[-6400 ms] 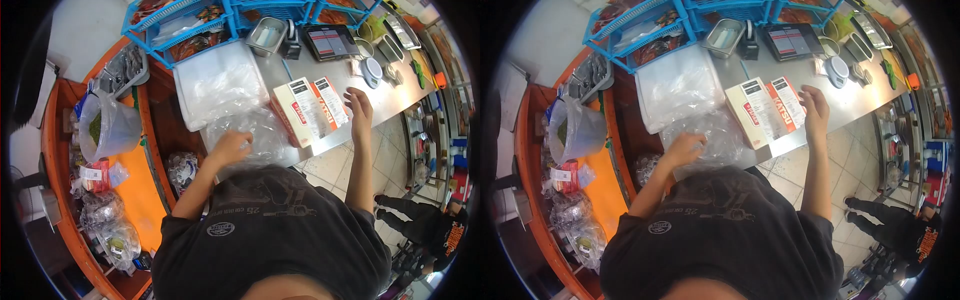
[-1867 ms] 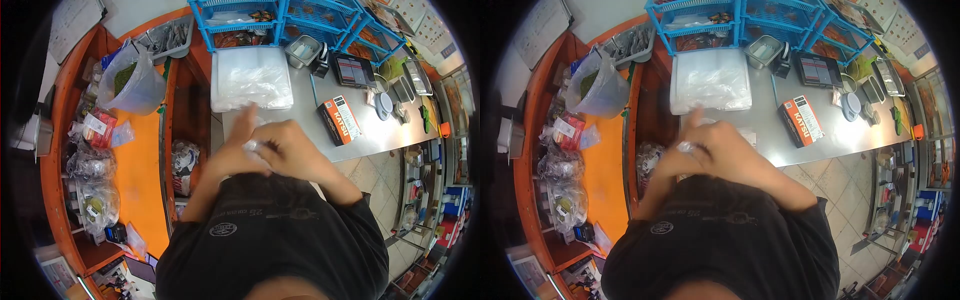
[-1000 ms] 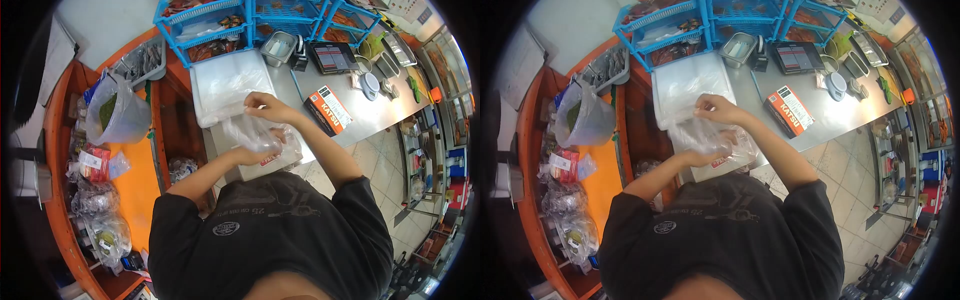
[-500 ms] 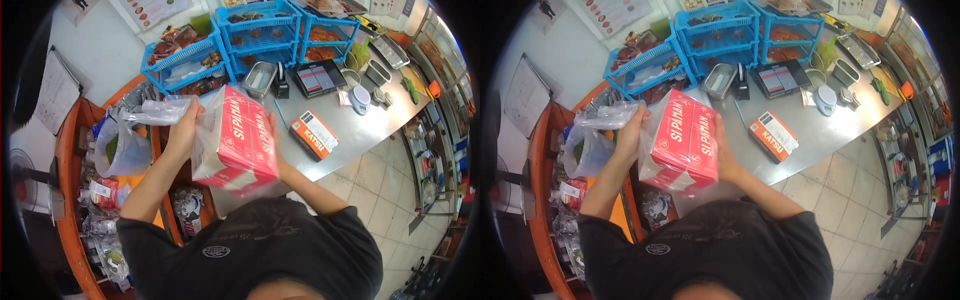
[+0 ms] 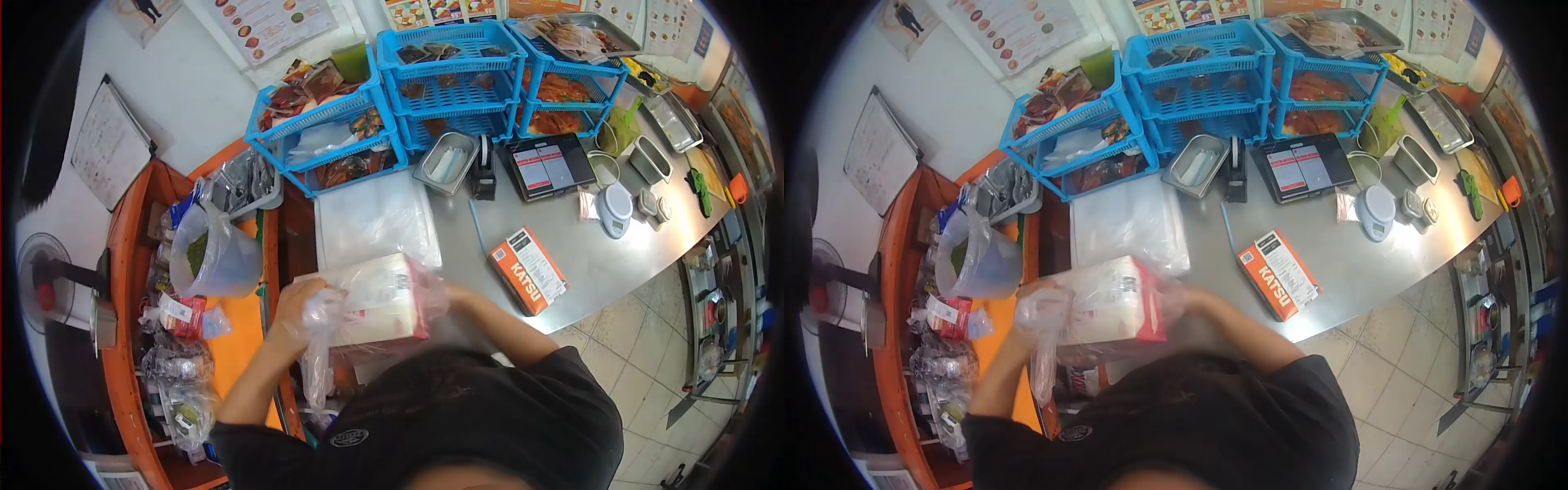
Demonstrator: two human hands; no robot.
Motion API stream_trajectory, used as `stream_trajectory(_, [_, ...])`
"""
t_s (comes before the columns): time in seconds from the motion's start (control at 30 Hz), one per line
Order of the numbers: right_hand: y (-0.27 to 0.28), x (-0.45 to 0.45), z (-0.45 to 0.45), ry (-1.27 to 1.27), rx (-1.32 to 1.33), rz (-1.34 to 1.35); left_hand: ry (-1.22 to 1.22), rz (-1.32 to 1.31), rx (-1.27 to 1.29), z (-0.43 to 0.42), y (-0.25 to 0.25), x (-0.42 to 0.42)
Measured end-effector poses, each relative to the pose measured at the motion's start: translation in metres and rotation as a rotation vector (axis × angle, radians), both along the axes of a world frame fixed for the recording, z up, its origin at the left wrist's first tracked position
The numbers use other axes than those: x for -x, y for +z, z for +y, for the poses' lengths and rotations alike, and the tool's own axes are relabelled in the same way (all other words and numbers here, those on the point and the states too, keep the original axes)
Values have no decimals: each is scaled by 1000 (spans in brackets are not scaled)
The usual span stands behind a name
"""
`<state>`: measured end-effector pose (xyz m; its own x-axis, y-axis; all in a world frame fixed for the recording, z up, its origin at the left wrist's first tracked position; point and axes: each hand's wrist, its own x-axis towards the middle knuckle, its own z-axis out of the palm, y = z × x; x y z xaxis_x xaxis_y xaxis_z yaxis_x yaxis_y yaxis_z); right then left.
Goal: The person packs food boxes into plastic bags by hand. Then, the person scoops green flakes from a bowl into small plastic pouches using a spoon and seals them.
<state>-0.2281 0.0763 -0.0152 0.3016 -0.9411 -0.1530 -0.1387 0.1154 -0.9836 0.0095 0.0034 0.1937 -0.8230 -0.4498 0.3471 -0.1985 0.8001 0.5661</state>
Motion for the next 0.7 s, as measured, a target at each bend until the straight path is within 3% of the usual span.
stream_trajectory(0.03, [-7,26,-20,-141,-23,73,-121,-182,-144,-19,-19,-13])
stream_trajectory(0.07, [-15,57,-47,-365,-197,-61,-158,-180,-346,-24,-46,-21])
stream_trajectory(0.1, [-24,80,-71,-627,25,-129,-206,-143,-489,-25,-73,-24])
stream_trajectory(0.13, [-16,104,-93,-769,283,28,-286,-78,-544,-28,-102,-23])
stream_trajectory(0.2, [19,130,-127,-847,481,510,-505,83,-610,-28,-156,-9])
stream_trajectory(0.27, [10,152,-172,-783,559,898,-716,255,-547,-22,-194,11])
stream_trajectory(0.3, [6,160,-189,-699,469,1022,-614,224,-453,-13,-204,18])
stream_trajectory(0.37, [-5,172,-211,-510,288,1257,-79,-147,-173,22,-205,20])
stream_trajectory(0.47, [-20,176,-216,-411,247,1367,-104,-127,41,31,-179,45])
stream_trajectory(0.57, [-9,176,-213,-340,186,1340,-45,7,-27,31,-185,46])
stream_trajectory(0.7, [-21,176,-208,-349,291,1364,-37,15,-96,31,-200,44])
